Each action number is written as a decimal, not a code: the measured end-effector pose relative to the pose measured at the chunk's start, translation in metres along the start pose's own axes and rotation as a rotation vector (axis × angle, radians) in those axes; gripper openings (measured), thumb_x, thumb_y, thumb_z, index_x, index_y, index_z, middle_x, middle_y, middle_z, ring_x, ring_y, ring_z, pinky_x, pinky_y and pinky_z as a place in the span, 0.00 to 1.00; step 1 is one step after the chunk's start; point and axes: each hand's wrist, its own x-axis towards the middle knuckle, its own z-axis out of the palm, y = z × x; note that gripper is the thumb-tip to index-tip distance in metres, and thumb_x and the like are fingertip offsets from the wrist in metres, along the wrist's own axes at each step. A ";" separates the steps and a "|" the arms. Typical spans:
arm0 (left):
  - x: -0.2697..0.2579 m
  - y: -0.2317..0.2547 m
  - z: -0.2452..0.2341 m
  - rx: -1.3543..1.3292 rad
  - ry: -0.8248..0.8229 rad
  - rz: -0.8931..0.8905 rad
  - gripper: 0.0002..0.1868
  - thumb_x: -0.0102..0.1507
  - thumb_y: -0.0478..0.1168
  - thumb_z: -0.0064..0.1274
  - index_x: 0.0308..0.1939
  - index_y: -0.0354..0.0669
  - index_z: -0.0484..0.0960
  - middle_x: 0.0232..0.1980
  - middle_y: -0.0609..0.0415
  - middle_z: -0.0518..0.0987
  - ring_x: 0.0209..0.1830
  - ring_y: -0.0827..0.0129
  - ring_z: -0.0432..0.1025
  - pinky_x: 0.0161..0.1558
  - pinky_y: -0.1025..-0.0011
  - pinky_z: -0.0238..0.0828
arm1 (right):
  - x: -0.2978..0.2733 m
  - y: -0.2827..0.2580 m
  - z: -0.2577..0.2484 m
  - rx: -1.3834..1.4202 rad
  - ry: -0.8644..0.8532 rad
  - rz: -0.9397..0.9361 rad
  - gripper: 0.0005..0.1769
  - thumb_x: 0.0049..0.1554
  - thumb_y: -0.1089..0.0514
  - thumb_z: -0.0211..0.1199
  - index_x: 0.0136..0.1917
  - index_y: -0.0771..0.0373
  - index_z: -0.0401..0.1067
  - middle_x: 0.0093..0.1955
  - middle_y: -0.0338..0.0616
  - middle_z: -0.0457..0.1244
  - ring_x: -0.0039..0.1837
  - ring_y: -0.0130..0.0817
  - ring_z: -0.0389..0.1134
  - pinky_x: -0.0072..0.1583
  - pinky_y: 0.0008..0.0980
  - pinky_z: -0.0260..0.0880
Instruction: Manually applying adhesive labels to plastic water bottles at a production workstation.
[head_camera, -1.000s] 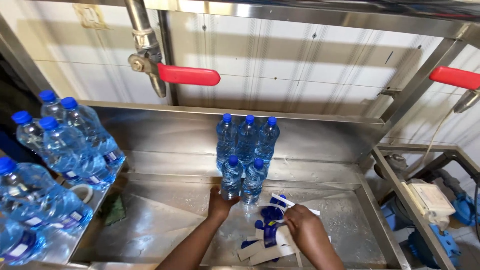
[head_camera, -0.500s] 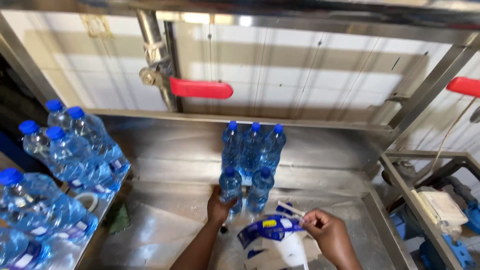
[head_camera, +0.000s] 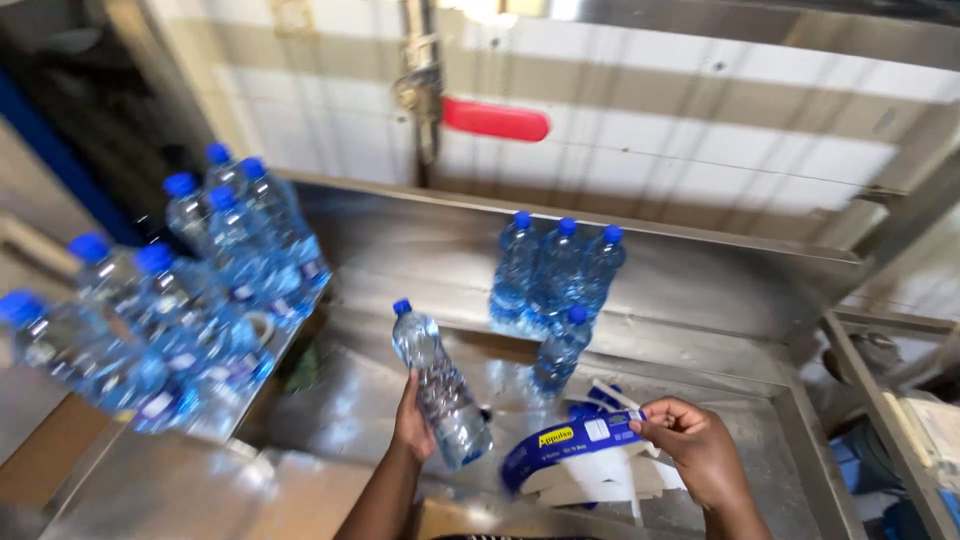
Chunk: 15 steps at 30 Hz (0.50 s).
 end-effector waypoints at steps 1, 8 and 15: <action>-0.001 0.003 -0.004 -0.013 0.016 0.014 0.48 0.60 0.68 0.54 0.79 0.45 0.75 0.73 0.43 0.80 0.71 0.48 0.74 0.75 0.45 0.67 | -0.003 -0.009 0.005 -0.006 -0.024 0.003 0.05 0.58 0.68 0.80 0.42 0.72 0.86 0.37 0.49 0.74 0.39 0.35 0.66 0.44 0.35 0.59; -0.084 0.064 0.031 0.003 -0.219 0.392 0.32 0.66 0.51 0.59 0.73 0.45 0.77 0.64 0.41 0.83 0.62 0.50 0.78 0.67 0.48 0.74 | -0.043 -0.084 0.039 -0.343 0.036 -0.290 0.05 0.57 0.65 0.76 0.43 0.66 0.92 0.39 0.43 0.80 0.43 0.29 0.74 0.46 0.29 0.67; -0.124 0.085 0.000 -0.033 -0.407 0.548 0.23 0.73 0.57 0.54 0.63 0.46 0.83 0.51 0.47 0.87 0.50 0.56 0.82 0.55 0.55 0.78 | -0.057 -0.115 0.035 -0.315 -0.172 -0.358 0.04 0.58 0.63 0.78 0.45 0.65 0.91 0.30 0.48 0.74 0.32 0.33 0.63 0.38 0.33 0.55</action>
